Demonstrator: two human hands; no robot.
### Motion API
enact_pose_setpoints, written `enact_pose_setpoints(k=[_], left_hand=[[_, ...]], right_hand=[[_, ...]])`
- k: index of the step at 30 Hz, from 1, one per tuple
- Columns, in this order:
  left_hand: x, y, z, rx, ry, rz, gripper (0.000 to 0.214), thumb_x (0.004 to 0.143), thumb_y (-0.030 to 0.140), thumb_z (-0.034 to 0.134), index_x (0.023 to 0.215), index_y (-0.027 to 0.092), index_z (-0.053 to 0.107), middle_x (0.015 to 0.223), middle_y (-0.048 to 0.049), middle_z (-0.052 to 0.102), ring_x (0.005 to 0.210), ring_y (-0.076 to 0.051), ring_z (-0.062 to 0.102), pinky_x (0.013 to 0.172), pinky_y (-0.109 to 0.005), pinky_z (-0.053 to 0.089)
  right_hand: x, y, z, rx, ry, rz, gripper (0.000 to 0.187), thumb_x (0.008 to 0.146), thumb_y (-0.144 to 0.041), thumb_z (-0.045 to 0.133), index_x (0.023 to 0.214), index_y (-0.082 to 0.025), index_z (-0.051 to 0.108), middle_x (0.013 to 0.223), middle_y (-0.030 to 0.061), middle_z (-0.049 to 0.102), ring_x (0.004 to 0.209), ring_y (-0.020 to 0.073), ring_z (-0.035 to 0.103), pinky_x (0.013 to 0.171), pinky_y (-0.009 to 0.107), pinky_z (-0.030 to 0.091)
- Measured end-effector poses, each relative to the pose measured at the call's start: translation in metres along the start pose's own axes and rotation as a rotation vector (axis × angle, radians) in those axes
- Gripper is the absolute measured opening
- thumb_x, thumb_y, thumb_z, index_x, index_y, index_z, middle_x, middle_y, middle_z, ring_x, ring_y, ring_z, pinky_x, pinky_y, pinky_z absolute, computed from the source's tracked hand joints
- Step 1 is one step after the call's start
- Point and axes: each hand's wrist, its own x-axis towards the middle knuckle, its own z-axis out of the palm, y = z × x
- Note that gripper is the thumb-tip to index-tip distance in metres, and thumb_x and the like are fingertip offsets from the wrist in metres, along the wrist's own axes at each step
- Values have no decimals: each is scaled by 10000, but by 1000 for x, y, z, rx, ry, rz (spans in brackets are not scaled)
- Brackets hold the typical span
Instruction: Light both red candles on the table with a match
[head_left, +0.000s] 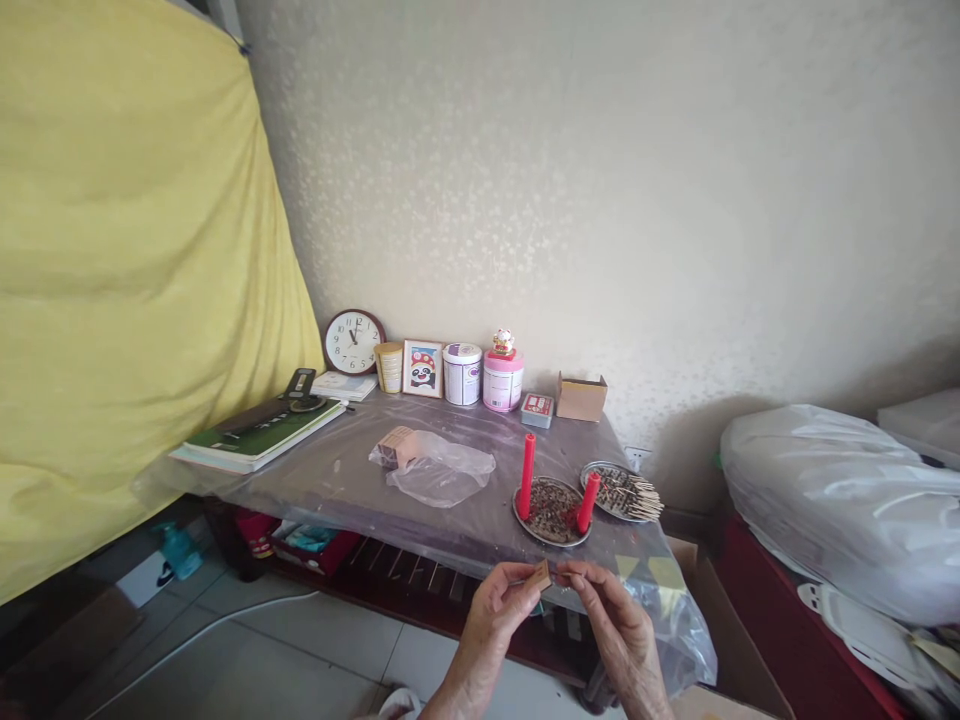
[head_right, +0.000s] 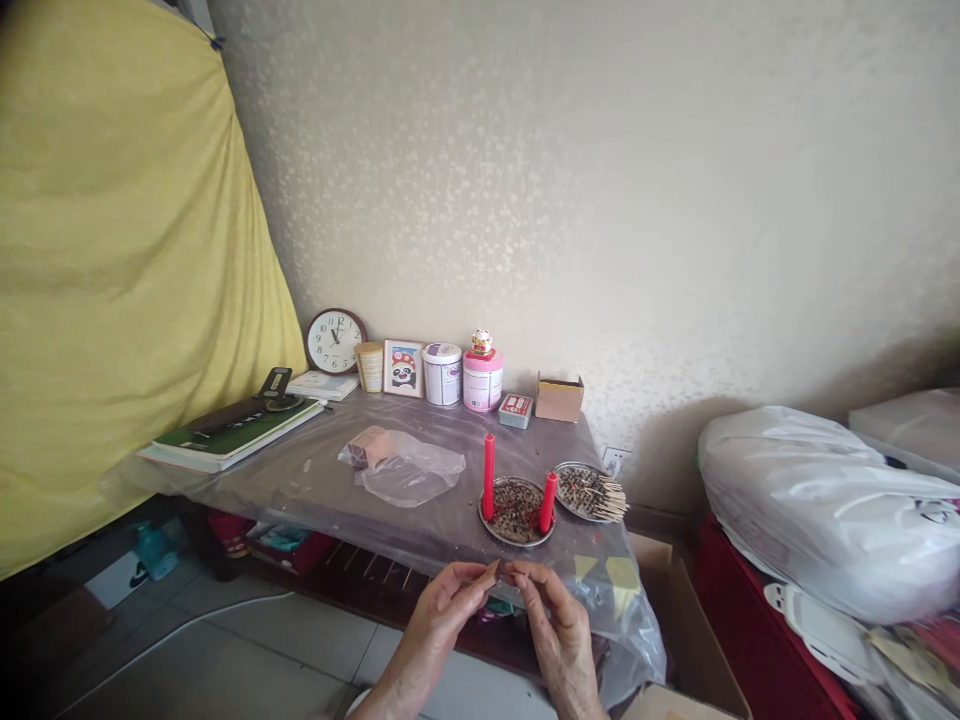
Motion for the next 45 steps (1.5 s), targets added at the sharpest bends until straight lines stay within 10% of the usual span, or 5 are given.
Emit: enact_pose_setpoints(k=[45], left_hand=[[1,1,4,-78,24,-8,210,773,331,689,900,164,687,943,-75,723,951,-215,603,893,-355,409]], right_hand=[[-2,-1,2,-3,-25,40,166,852,-337,621,947,-244,720,930,54,768,849,205,725,772,249,584]])
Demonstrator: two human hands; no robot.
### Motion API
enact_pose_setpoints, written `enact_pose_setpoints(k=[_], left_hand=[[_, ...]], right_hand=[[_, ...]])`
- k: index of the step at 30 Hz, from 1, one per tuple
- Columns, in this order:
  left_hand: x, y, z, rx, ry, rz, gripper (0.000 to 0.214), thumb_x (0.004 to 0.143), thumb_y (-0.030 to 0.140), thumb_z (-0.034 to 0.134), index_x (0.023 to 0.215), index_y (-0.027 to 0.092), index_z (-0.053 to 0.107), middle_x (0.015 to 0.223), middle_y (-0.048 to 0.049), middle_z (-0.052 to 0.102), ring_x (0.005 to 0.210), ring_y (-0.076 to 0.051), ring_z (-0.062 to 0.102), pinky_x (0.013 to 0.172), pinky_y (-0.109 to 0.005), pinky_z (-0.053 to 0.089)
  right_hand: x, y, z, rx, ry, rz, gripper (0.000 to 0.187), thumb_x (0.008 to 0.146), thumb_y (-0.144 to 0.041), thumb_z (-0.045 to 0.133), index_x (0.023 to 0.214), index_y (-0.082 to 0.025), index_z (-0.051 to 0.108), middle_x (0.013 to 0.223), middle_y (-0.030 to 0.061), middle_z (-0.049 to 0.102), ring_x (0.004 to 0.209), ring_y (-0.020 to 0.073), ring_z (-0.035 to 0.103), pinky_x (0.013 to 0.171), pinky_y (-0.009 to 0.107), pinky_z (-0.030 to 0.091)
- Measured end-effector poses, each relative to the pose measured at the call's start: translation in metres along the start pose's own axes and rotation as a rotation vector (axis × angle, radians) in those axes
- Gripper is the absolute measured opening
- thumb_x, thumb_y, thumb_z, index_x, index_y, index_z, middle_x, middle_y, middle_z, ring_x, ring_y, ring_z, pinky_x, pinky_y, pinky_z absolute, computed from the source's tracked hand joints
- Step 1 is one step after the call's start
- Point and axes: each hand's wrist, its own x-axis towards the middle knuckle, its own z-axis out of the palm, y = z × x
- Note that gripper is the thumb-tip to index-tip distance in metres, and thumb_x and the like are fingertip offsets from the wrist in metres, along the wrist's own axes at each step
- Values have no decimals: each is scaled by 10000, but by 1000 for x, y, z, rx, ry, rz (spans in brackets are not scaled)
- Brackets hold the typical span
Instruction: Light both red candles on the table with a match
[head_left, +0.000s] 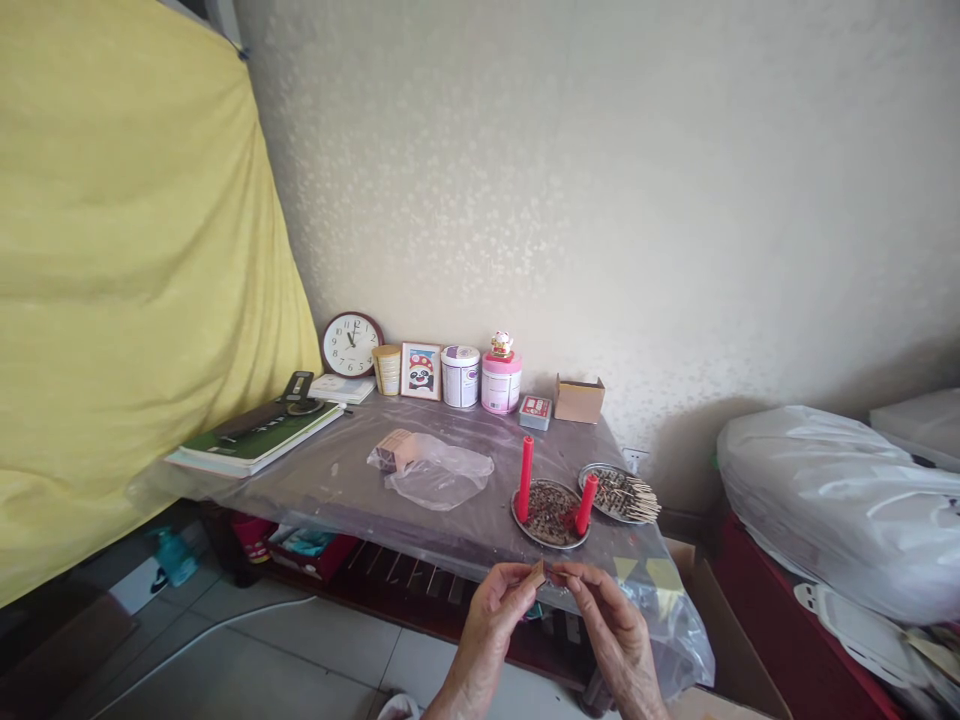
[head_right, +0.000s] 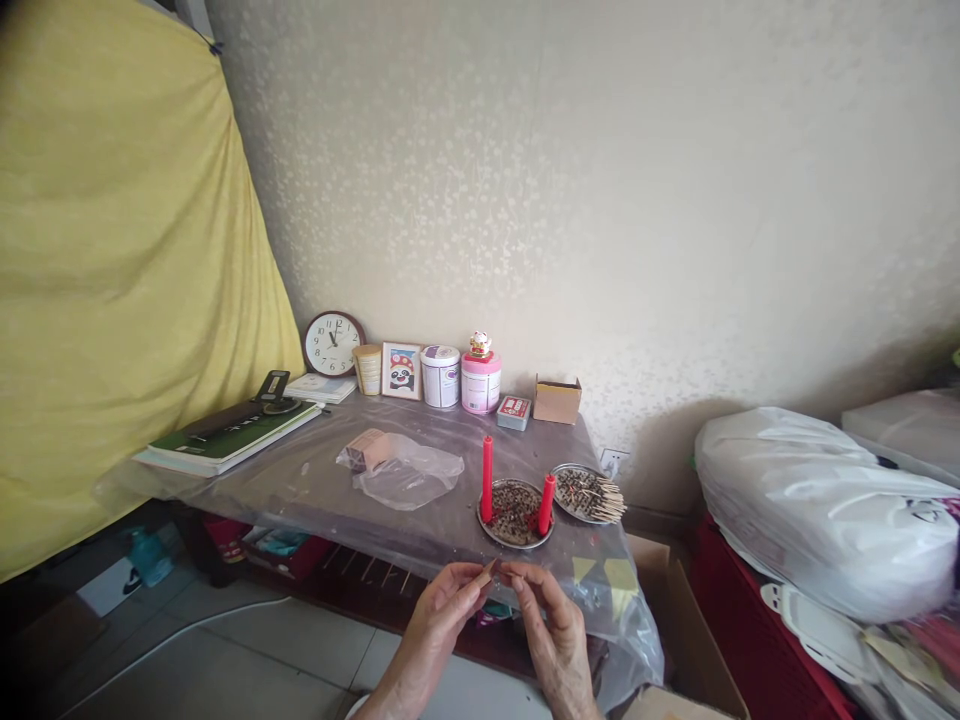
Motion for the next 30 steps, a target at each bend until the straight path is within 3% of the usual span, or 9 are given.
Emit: enact_pose_setpoints(k=[15,19,24,30], left_hand=[[2,-1,1,-41,-8,21,213,771,331,691,901,162,694,957,-84,732,964,-227,613,930,-386,411],[2,5,2,-46,-5,-6,242,746,349,711,888,153,698,947,-90,731,945,-223,615,910,-372,417],[4,14,1,-108,13,-37,228,729,340,724,877,168,699,912,-58,724,941,-196,621,905,-333,421],[0,24,9,-138,-67,-47,185,789,302,674,921,174,693,968,-49,716,983,-174,606,927,-304,406]], right_hand=[[0,2,0,-12,-22,23,212,870,-375,588,978,-245,717,989,55,757,929,218,707,829,267,562],[4,1,-1,-38,9,32,233,867,-398,583,934,-219,718,924,68,763,861,226,716,790,287,569],[14,-17,-5,-36,127,56,215,868,-387,586,916,-208,695,881,60,761,809,206,713,756,276,563],[13,-43,-6,-167,206,-85,161,891,-317,562,929,-210,675,858,51,746,780,186,703,723,272,552]])
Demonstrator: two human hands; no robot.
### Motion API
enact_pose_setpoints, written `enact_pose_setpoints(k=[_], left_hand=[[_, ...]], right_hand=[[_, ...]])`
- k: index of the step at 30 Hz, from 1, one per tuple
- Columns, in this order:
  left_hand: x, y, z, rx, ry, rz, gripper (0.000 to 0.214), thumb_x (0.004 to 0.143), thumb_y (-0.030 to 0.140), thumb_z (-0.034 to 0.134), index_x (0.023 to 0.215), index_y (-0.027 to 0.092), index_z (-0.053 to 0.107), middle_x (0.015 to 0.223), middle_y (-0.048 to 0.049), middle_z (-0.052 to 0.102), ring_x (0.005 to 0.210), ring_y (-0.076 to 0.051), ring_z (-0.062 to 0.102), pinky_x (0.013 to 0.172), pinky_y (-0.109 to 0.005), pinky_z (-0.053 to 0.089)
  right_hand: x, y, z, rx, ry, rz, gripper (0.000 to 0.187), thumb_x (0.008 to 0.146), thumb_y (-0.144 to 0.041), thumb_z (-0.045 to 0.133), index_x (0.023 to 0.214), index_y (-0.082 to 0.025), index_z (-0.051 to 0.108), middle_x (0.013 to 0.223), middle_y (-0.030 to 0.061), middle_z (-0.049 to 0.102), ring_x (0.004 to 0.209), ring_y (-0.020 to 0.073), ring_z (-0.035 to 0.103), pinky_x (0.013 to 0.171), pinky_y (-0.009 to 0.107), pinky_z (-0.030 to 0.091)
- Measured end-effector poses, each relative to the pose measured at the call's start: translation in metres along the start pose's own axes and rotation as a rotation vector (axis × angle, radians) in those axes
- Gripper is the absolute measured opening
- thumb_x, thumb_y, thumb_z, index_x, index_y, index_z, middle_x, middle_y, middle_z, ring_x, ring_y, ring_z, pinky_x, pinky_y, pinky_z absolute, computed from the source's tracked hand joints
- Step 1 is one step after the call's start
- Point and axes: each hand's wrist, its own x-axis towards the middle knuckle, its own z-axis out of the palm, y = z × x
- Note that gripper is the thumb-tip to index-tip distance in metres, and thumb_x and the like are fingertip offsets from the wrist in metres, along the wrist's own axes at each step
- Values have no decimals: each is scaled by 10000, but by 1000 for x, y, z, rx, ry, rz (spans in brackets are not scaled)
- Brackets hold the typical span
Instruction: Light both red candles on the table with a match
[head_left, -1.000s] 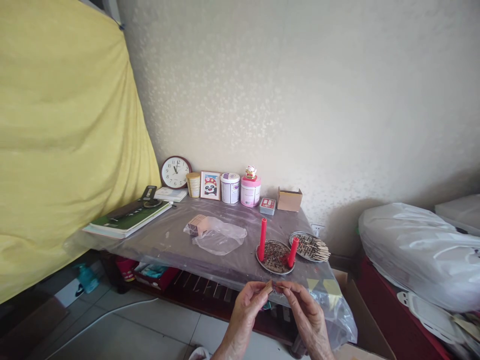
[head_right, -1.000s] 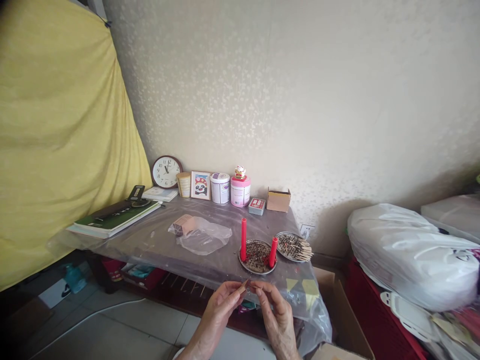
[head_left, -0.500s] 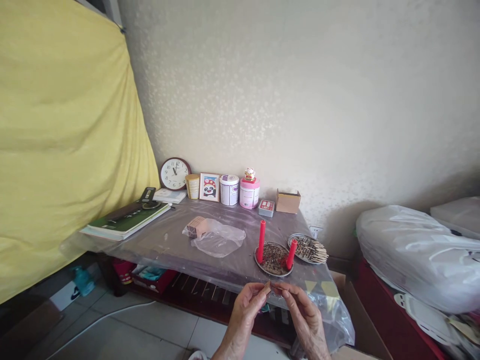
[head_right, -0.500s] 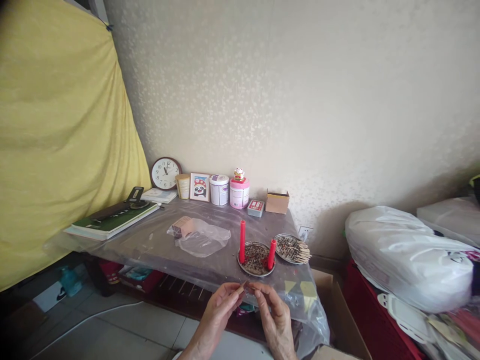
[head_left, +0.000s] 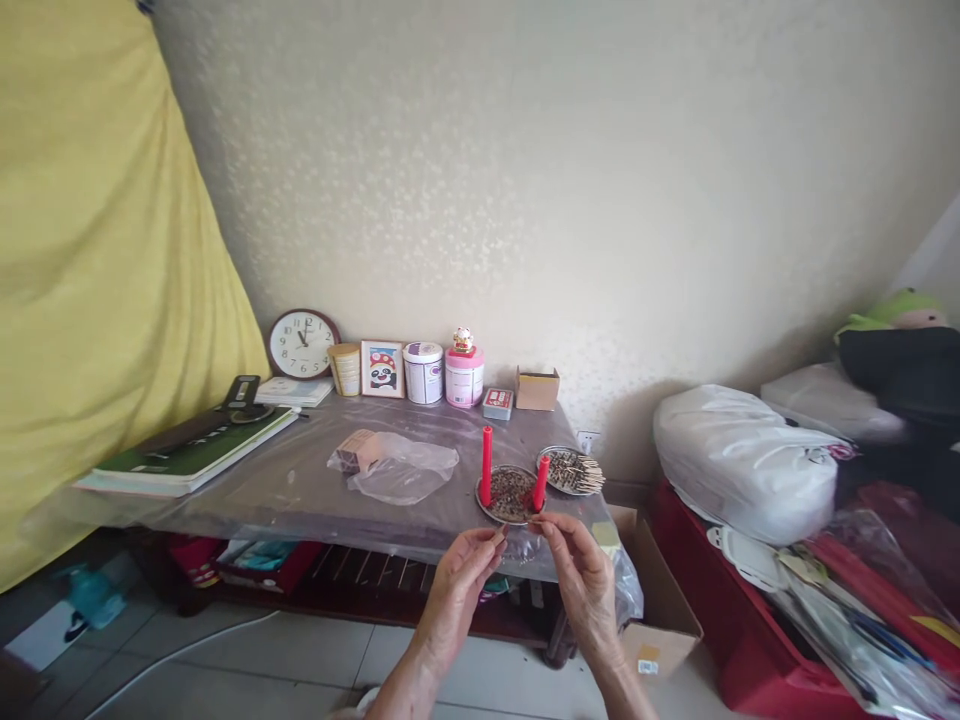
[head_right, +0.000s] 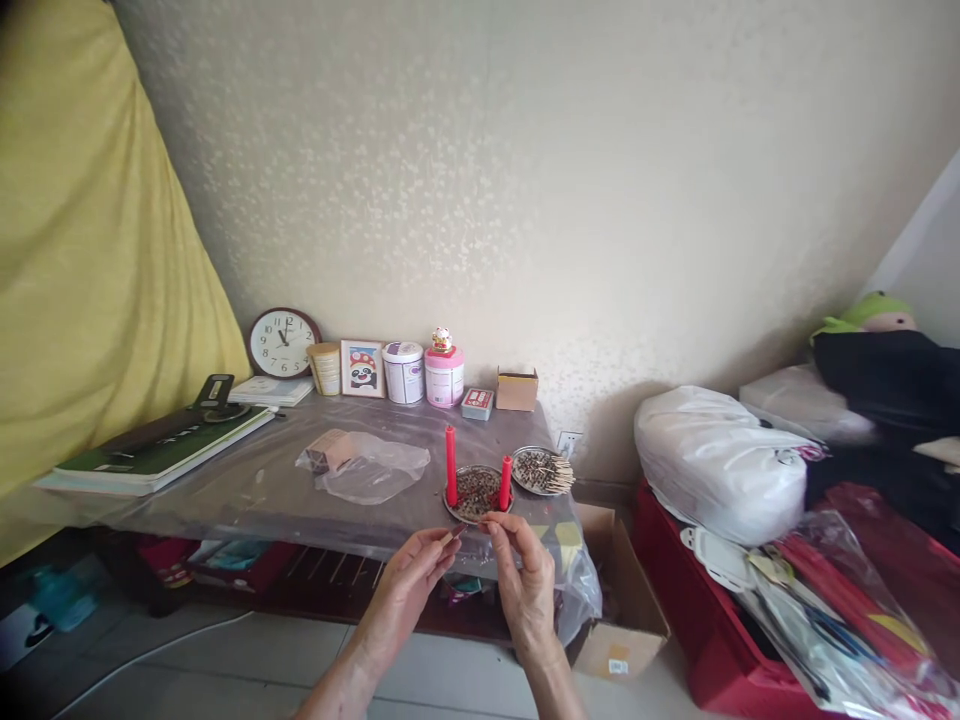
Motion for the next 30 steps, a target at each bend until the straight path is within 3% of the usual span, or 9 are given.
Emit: enact_pose_setpoints(k=[7,11,18,21,23,26,30], left_hand=[[-15,14,18,-10,-80,30,138,836,254,615,928,178,686,949,-44,723,991,-167,597,946,-307,392],[-21,13,17,-1,-74,23,136,836,250,614,925,177,686,951,-47,728,992,-175,600,971,-328,382],[-21,10,16,-15,-17,-3,140,803,264,658,898,167,692,961,-57,735,948,-168,612,976,-341,374],[-23,13,23,-7,-44,7,150,798,269,663,901,166,697,958,-61,737,950,-171,611,974,-343,377],[-25,15,27,13,-62,22,166,795,282,664,909,168,702,960,-63,736,977,-183,607,974,-345,381],[-27,16,26,45,-55,17,178,793,290,666,921,172,705,1017,-68,733,1019,-198,602,988,-351,373],[-25,11,18,47,-22,-1,159,802,280,660,911,173,704,1009,-63,740,1006,-186,606,989,-344,372]], right_hand=[[-17,-3,9,-176,34,-312,157,899,-161,536,996,-217,647,924,40,729,844,163,693,772,247,542],[-18,-2,9,-212,27,-335,159,906,-151,530,1001,-212,642,908,39,723,834,155,690,769,239,541],[-19,-36,-8,-151,139,-398,216,888,-100,537,1043,-225,620,954,49,722,883,167,680,799,275,540],[-22,-24,-6,-158,92,-438,219,883,-113,531,1035,-234,634,971,51,728,901,183,683,806,307,543],[-21,-3,-4,-281,32,-397,164,894,-185,524,935,-241,673,881,26,742,793,174,696,747,293,554],[-16,24,-4,-332,139,-292,182,917,-248,496,913,-195,670,818,55,736,725,194,694,673,309,551],[-13,26,-10,-237,217,-133,163,908,-306,533,936,-206,660,860,35,726,788,185,683,731,297,540]])
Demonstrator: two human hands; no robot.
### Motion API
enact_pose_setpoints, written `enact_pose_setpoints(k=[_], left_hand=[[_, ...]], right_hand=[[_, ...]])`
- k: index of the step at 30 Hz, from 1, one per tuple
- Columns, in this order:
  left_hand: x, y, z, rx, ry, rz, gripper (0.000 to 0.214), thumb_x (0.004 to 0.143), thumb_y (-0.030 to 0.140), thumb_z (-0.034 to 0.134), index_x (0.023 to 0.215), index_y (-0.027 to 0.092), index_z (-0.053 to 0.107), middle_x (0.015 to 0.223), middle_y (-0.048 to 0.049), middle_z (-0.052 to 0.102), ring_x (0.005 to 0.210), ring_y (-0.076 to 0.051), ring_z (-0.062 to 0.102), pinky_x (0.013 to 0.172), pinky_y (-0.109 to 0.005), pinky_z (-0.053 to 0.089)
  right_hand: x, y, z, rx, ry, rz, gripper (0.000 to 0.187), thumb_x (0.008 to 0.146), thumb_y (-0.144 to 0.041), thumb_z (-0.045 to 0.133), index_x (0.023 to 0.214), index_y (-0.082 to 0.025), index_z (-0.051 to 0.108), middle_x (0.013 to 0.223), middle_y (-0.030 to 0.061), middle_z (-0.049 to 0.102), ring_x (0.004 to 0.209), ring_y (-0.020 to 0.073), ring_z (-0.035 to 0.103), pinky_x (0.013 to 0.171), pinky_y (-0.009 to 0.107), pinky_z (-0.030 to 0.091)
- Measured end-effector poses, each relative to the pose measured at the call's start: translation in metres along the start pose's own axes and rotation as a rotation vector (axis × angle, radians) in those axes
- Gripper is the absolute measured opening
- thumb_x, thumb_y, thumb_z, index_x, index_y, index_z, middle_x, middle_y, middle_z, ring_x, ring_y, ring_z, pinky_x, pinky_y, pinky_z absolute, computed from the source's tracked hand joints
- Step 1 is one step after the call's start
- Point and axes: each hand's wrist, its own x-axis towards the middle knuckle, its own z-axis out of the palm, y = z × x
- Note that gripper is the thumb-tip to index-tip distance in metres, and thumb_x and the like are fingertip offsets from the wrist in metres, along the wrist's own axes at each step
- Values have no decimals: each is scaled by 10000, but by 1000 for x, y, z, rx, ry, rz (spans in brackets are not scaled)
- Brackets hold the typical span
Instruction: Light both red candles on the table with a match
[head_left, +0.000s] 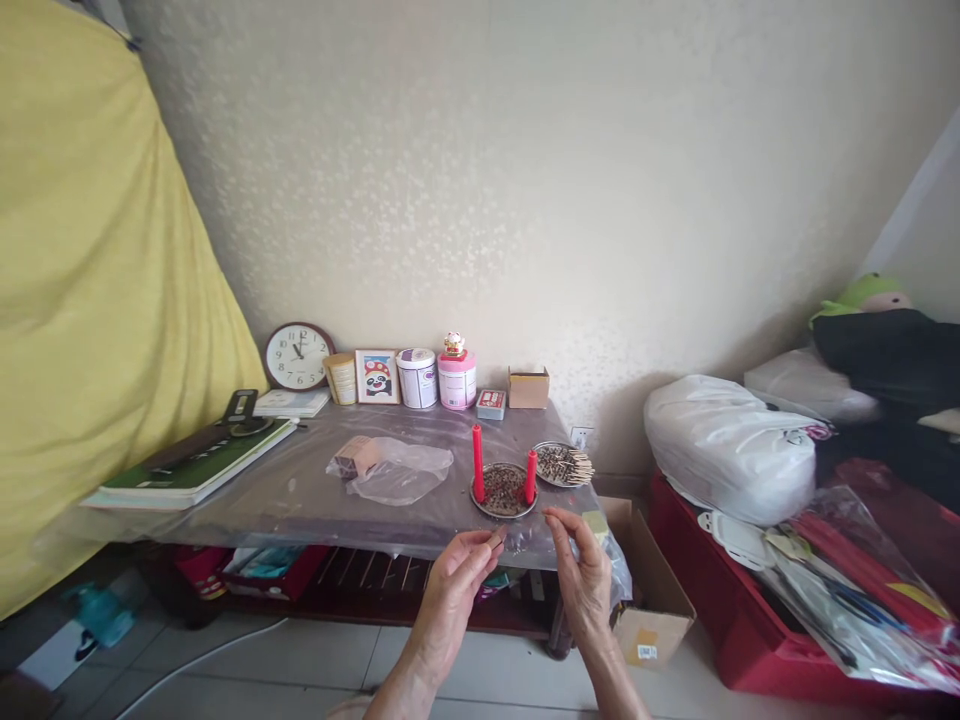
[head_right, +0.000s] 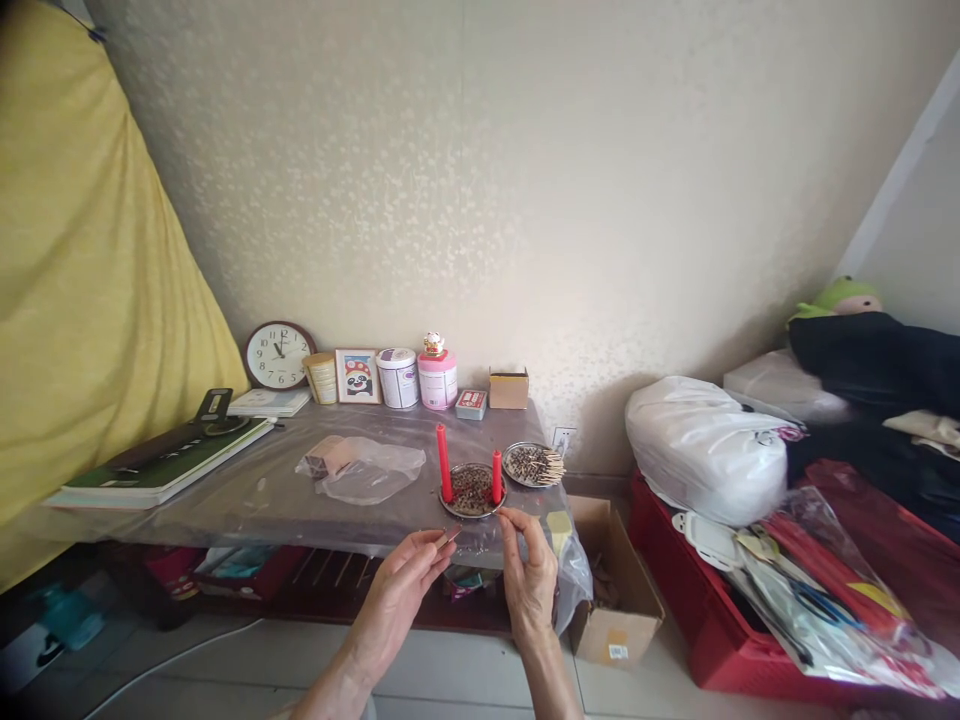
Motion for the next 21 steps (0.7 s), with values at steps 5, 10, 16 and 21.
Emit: enact_pose_setpoints(k=[5,10,16,21], left_hand=[[3,-6,-2,0,12,-11,151,800,277,665,908,180,705,977,-44,745,978,-171,606,946,-318,393],[0,-4,5,10,-25,9,144,822,262,634,919,178,699,953,-43,743,995,-173,602,946,-314,386],[-4,-2,9,37,-41,33,152,837,258,608,938,172,681,983,-67,732,1021,-203,591,961,-355,377],[-4,-2,7,18,-16,27,143,821,260,630,920,172,683,963,-63,730,985,-195,596,951,-349,380]], right_hand=[[1,-17,-5,111,-25,18,124,897,-270,560,959,-230,660,908,22,710,842,172,662,781,284,527],[-4,-29,-7,120,-77,-85,153,898,-189,549,999,-232,656,935,31,705,863,166,661,793,279,528],[-8,-37,-2,111,-105,-223,195,879,-117,554,1017,-219,646,925,36,716,844,161,676,768,265,539],[-3,-52,-13,85,-83,-243,198,874,-111,552,1001,-230,648,899,34,715,822,168,676,745,278,542]])
